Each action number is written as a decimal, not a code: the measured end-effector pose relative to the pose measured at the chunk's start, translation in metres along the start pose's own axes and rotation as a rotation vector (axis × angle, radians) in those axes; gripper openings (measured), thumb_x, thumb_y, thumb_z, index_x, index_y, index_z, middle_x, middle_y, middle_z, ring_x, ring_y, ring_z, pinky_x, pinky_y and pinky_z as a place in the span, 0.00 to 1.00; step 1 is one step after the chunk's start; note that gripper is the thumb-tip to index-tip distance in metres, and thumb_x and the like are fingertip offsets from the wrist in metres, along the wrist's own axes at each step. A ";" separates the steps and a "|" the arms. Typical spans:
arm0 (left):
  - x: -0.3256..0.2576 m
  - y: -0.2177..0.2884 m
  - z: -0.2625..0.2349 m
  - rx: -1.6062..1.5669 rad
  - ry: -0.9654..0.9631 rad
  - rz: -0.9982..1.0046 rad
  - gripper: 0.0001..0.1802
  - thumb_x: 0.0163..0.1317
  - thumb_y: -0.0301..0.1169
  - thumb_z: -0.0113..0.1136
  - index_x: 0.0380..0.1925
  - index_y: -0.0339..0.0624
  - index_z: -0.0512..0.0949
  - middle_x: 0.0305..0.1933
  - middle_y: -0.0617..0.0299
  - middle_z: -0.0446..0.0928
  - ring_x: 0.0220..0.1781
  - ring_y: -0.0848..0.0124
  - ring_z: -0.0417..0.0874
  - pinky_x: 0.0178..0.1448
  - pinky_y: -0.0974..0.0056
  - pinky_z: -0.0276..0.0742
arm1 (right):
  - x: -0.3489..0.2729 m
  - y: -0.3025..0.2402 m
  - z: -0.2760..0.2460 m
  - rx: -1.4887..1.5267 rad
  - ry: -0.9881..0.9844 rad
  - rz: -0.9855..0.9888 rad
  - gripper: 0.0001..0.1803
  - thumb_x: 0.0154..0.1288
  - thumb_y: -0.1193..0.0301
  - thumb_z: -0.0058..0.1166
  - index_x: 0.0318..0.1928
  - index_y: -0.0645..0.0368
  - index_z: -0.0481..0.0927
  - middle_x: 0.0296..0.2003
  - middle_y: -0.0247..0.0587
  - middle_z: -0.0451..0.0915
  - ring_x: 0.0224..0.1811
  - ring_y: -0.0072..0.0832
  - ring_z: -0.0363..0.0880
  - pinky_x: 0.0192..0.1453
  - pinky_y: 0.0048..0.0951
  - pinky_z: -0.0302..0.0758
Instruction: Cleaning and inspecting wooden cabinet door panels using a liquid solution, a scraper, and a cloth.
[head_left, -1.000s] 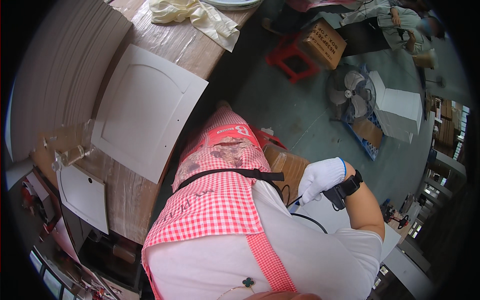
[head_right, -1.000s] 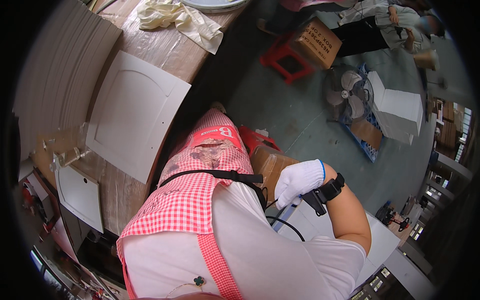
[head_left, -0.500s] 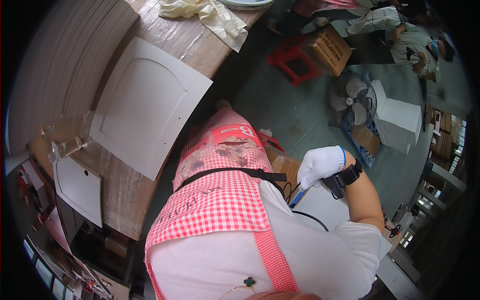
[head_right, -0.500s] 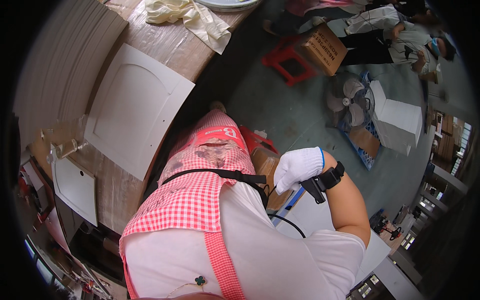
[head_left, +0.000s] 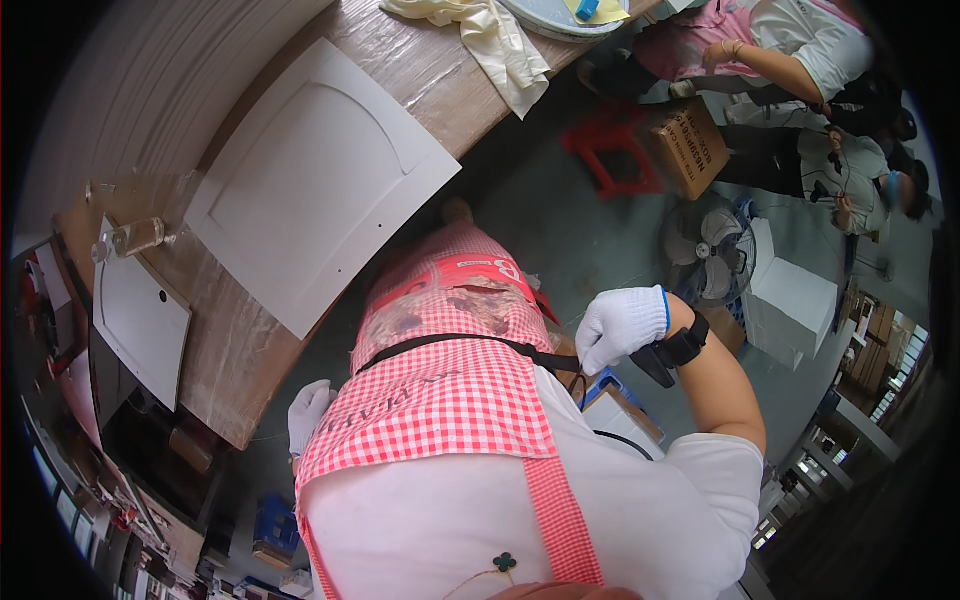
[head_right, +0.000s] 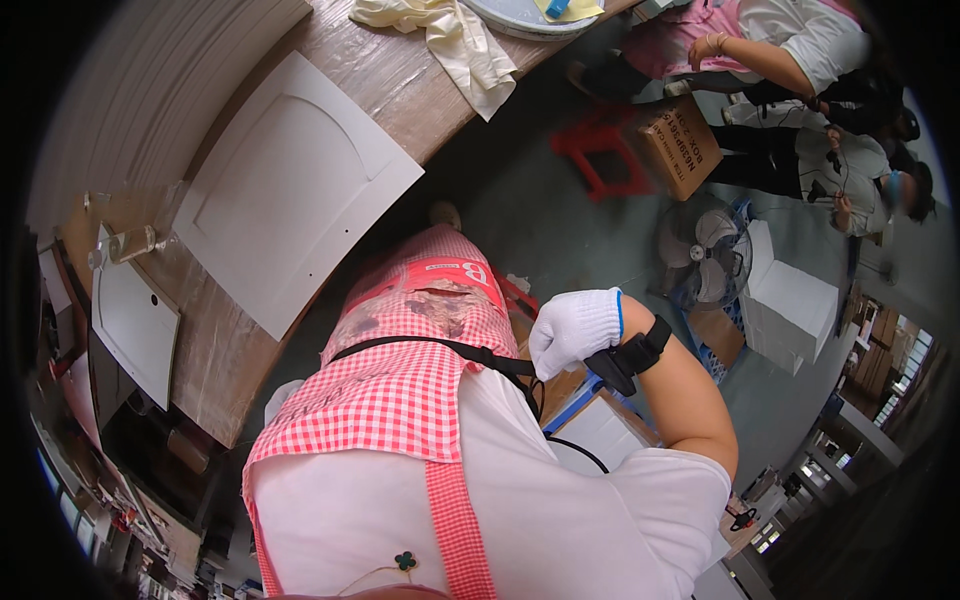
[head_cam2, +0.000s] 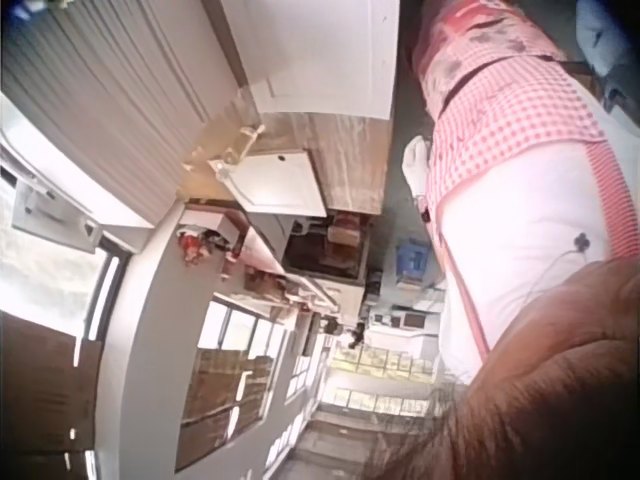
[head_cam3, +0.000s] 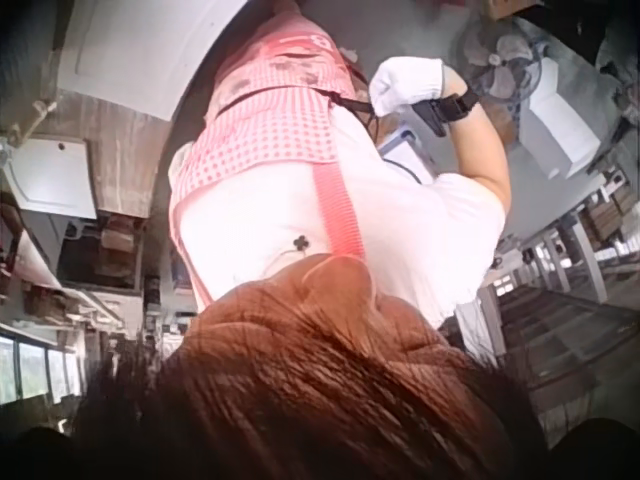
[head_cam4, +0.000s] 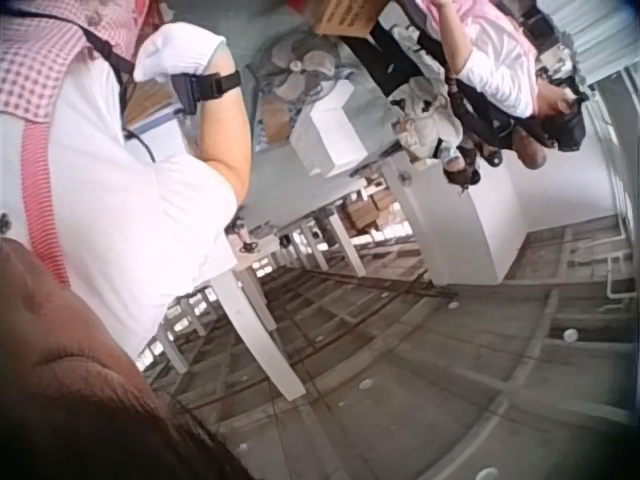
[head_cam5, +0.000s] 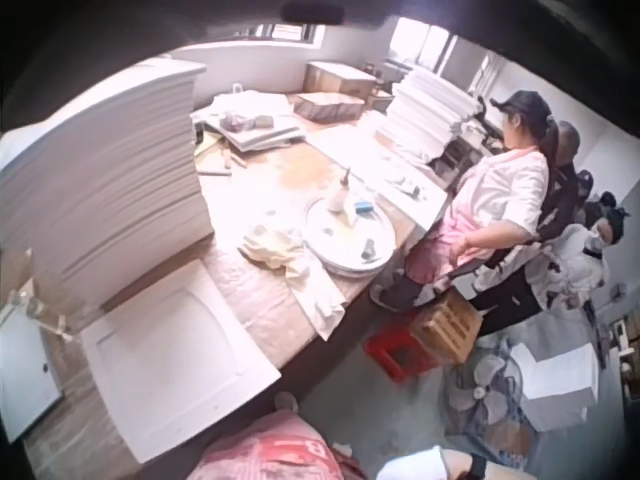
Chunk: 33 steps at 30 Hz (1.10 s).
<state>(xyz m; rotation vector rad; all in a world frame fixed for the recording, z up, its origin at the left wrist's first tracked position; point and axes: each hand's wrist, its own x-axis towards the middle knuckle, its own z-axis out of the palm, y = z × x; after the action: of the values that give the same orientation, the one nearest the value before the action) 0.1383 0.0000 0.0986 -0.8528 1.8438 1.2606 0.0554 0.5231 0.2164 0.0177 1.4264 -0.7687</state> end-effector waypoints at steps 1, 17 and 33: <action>0.013 -0.010 -0.009 -0.235 0.027 -0.021 0.16 0.72 0.35 0.58 0.54 0.38 0.80 0.42 0.61 0.83 0.41 0.74 0.83 0.46 0.68 0.80 | 0.005 -0.003 -0.007 -0.017 -0.010 -0.002 0.11 0.59 0.66 0.69 0.37 0.60 0.90 0.26 0.36 0.86 0.26 0.24 0.81 0.34 0.27 0.77; 0.080 0.181 -0.018 -1.027 0.097 0.557 0.20 0.73 0.37 0.58 0.60 0.40 0.75 0.44 0.59 0.82 0.43 0.67 0.84 0.46 0.63 0.82 | 0.121 -0.126 -0.234 0.837 0.746 -1.158 0.16 0.74 0.67 0.55 0.53 0.65 0.82 0.42 0.45 0.85 0.45 0.32 0.85 0.57 0.35 0.80; 0.086 0.055 0.062 -0.127 0.869 0.026 0.25 0.61 0.42 0.65 0.54 0.40 0.82 0.46 0.51 0.83 0.48 0.59 0.84 0.55 0.57 0.78 | 0.217 -0.155 -0.357 -0.796 1.497 -0.273 0.30 0.63 0.61 0.65 0.65 0.52 0.76 0.60 0.59 0.75 0.58 0.56 0.77 0.64 0.47 0.74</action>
<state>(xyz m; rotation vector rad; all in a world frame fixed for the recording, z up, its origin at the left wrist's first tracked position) 0.0609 0.0648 0.0350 -1.6302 2.4385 1.1065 -0.3420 0.4648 0.0240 -0.2735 3.1372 -0.2486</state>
